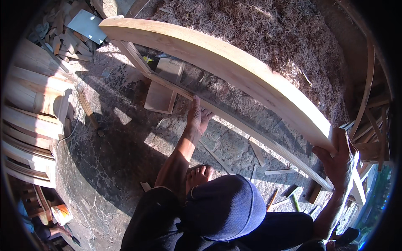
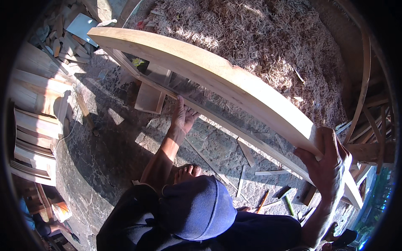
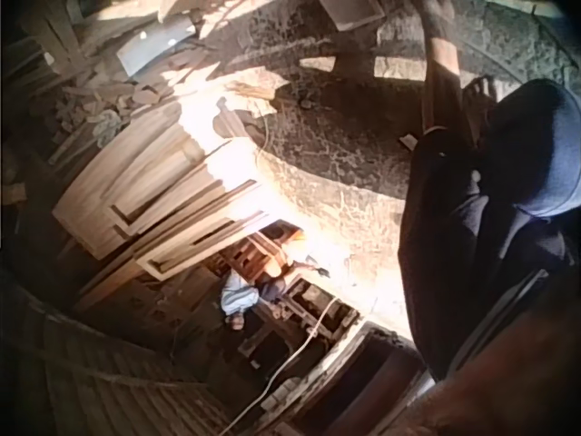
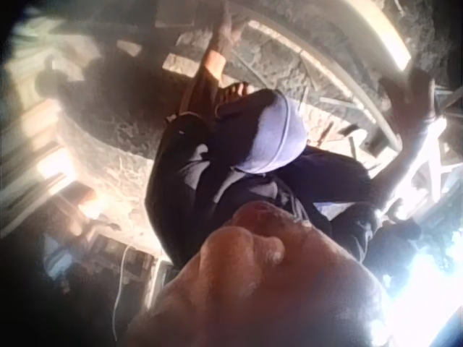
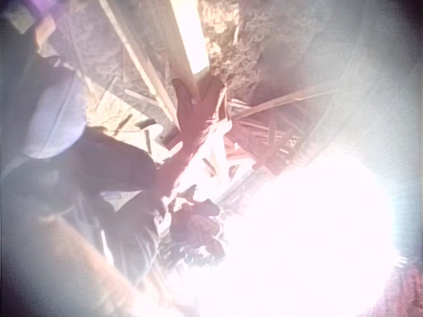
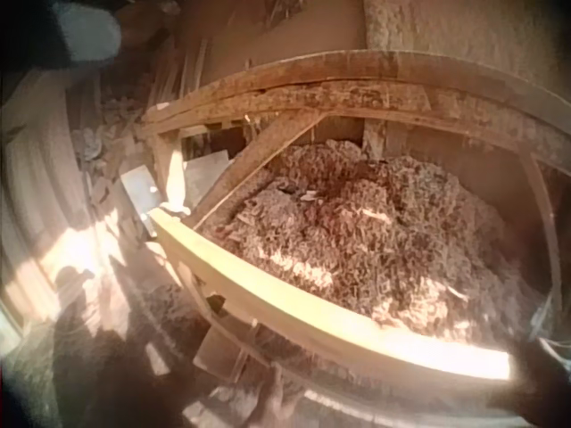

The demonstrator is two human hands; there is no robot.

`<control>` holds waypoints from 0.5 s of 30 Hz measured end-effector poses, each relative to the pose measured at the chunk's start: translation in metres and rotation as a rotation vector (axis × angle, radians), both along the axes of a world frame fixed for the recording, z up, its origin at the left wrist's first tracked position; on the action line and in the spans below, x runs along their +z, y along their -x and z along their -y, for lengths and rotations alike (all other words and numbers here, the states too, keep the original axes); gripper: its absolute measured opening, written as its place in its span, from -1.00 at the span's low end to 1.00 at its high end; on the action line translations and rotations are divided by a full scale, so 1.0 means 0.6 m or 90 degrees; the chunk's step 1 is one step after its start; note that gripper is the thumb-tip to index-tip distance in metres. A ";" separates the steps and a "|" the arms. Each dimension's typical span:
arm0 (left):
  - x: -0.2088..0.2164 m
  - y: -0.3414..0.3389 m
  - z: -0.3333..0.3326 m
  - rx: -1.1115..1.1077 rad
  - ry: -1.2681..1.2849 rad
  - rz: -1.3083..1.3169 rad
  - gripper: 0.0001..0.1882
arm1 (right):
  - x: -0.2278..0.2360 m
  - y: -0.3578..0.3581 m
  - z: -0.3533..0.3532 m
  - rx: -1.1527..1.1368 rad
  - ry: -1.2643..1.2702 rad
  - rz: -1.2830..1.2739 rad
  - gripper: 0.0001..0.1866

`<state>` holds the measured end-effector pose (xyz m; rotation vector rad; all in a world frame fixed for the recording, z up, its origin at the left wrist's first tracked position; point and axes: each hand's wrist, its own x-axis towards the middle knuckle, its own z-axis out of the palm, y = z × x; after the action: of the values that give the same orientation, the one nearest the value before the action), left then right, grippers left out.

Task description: The person assembles a curved wooden frame by fitting pieces together, marking with a pencil, and trimming with a hand saw and chisel. The person repeatedly checks fit and alignment while working on the ground.

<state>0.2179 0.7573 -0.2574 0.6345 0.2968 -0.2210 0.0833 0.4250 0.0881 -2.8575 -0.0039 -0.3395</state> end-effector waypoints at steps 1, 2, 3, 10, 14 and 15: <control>0.001 0.002 0.000 0.000 0.002 -0.014 0.33 | -0.003 -0.004 0.000 0.022 0.000 -0.008 -0.54; 0.004 0.004 0.001 -0.002 0.002 -0.032 0.33 | -0.005 -0.004 -0.002 0.025 -0.004 -0.013 -0.54; 0.008 0.006 0.002 -0.003 0.003 -0.037 0.33 | -0.007 -0.007 -0.003 0.029 -0.006 -0.007 -0.54; 0.017 -0.006 0.004 0.016 0.004 -0.038 0.06 | 0.008 -0.012 0.002 0.024 0.018 -0.014 -0.48; 0.006 0.003 0.005 0.032 -0.015 -0.042 0.09 | 0.002 -0.012 0.003 -0.018 -0.068 -0.040 -0.52; 0.007 0.004 0.008 0.025 -0.013 -0.052 0.10 | -0.002 -0.011 0.003 0.015 -0.009 -0.030 -0.51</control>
<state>0.2154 0.7526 -0.2534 0.6402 0.3897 -0.2072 0.0899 0.4231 0.0870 -2.8488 -0.0256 -0.2673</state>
